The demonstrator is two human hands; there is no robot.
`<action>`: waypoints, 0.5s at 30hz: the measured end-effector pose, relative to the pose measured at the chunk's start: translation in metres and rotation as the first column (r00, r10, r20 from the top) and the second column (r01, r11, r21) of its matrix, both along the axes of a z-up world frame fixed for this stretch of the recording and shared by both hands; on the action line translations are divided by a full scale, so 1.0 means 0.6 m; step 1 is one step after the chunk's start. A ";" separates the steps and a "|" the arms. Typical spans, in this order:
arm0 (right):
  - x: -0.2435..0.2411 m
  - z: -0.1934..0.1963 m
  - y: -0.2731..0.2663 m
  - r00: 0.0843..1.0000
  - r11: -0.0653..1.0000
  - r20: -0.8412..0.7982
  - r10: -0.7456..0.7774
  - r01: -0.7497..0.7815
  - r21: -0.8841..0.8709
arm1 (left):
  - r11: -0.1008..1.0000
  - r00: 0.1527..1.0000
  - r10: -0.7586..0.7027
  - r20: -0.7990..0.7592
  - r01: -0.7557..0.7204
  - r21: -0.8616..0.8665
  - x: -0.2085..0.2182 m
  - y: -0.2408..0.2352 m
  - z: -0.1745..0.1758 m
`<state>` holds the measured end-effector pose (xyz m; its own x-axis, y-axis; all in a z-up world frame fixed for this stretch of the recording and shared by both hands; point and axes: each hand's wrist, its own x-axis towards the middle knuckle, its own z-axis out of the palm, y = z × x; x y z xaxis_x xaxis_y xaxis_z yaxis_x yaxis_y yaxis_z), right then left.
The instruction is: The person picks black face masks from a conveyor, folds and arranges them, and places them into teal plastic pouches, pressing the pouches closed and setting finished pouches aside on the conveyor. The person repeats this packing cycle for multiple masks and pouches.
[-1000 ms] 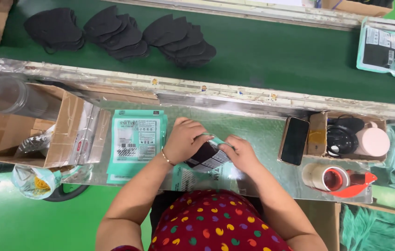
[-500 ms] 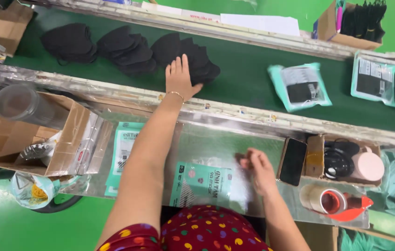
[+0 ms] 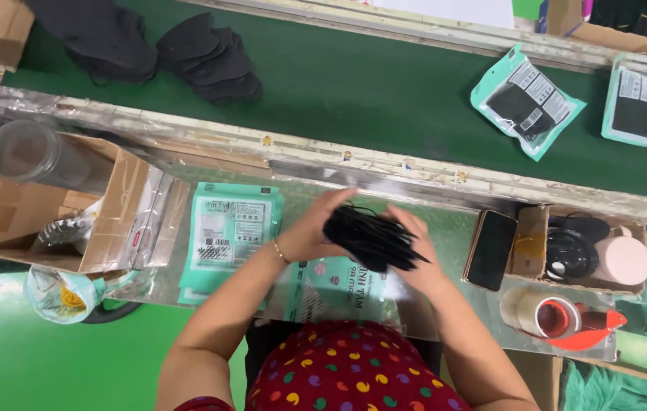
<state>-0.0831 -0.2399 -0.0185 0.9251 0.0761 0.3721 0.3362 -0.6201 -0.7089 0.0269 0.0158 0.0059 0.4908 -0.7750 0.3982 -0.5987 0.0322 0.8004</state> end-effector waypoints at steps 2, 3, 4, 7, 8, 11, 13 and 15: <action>-0.007 -0.018 0.020 0.992 0.991 -0.101 0.077 -0.066 0.113 | 0.994 0.983 0.104 -0.154 -0.100 0.034 -0.023 0.002 -0.057; -0.007 -0.027 0.031 0.987 0.965 -0.112 0.118 -0.087 0.246 | 0.990 0.977 0.126 -0.172 -0.114 0.079 -0.030 -0.003 -0.075; -0.007 -0.037 0.040 0.980 0.921 -0.118 0.159 -0.105 0.375 | 0.984 0.970 0.149 -0.190 -0.127 0.123 -0.035 -0.008 -0.093; -0.015 -0.100 0.038 0.975 0.818 -0.095 0.199 -0.112 0.564 | 0.995 0.993 0.083 -0.089 -0.079 0.053 -0.036 -0.028 -0.072; -0.043 -0.128 0.026 0.974 0.817 -0.115 0.196 -0.098 0.568 | 0.996 0.991 0.081 -0.109 -0.075 0.056 -0.052 -0.025 -0.097; -0.029 -0.157 -0.002 0.990 0.948 -0.130 0.062 -0.018 0.316 | 0.985 0.979 0.143 -0.144 -0.126 0.121 -0.024 -0.031 -0.130; -0.017 -0.111 0.017 0.986 0.987 -0.166 -0.007 0.034 0.157 | 0.972 0.961 0.179 -0.212 -0.140 0.187 -0.019 -0.030 -0.122; -0.020 -0.091 0.027 0.981 0.973 -0.188 0.047 -0.002 0.231 | 0.979 0.971 0.133 -0.199 -0.098 0.178 -0.035 -0.023 -0.124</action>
